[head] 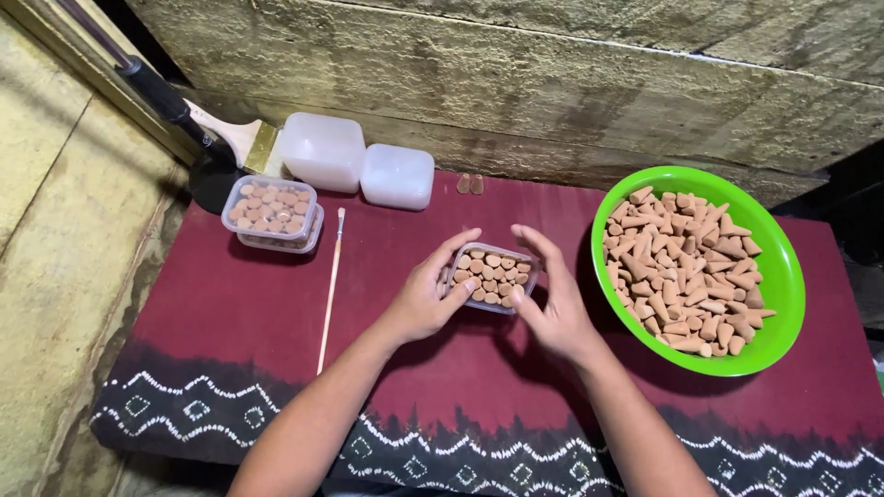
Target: The person is sorting and transferring incense cones from a large green bowl into a smaller rectangular plastic container.
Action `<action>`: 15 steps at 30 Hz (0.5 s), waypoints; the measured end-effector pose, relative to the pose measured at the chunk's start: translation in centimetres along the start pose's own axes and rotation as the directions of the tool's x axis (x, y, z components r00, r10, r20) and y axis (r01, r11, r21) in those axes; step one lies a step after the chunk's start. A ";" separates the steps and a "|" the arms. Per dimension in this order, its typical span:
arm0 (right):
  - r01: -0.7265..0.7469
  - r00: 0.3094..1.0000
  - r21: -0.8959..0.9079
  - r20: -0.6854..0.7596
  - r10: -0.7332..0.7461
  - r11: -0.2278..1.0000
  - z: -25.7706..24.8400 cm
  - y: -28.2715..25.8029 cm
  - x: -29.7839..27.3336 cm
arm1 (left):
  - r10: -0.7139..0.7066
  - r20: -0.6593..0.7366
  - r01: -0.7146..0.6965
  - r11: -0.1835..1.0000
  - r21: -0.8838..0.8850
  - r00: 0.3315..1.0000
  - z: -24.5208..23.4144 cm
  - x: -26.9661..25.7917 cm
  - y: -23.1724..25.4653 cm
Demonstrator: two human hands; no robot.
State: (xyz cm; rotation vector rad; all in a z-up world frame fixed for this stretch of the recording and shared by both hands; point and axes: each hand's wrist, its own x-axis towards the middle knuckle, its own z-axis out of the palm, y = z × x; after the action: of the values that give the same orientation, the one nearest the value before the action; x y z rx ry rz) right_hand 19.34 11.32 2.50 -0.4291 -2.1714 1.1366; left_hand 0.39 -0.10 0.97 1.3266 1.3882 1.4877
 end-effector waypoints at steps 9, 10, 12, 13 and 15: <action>-0.273 0.954 -0.083 0.102 0.281 0.958 0.9 0.3 3.6 | 0.037 -0.061 -0.034 0.998 0.050 0.997 -1.3 0.1 -0.5; -0.271 0.955 -0.083 0.106 0.279 0.959 1.0 0.1 3.7 | 0.037 -0.065 -0.034 0.998 0.050 0.997 -1.3 0.1 -0.6; -0.268 0.955 -0.081 0.105 0.276 0.960 1.3 -0.3 3.9 | 0.037 -0.097 -0.028 0.995 0.093 0.995 -1.3 0.2 -0.8; -0.268 0.955 -0.081 0.108 0.276 0.960 1.4 -0.5 3.8 | 0.036 -0.100 -0.026 0.995 0.093 0.994 -1.4 0.2 -0.9; -0.301 0.948 -0.035 0.099 0.303 0.953 1.6 -0.9 3.8 | 0.034 -0.097 -0.025 0.995 0.098 0.995 -1.4 0.3 -0.9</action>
State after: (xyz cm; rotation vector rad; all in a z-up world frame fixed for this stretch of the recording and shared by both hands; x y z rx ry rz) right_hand 15.48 11.89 4.07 -0.7475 -2.2607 1.3274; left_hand -1.17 -0.05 0.26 1.3540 1.5266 1.5405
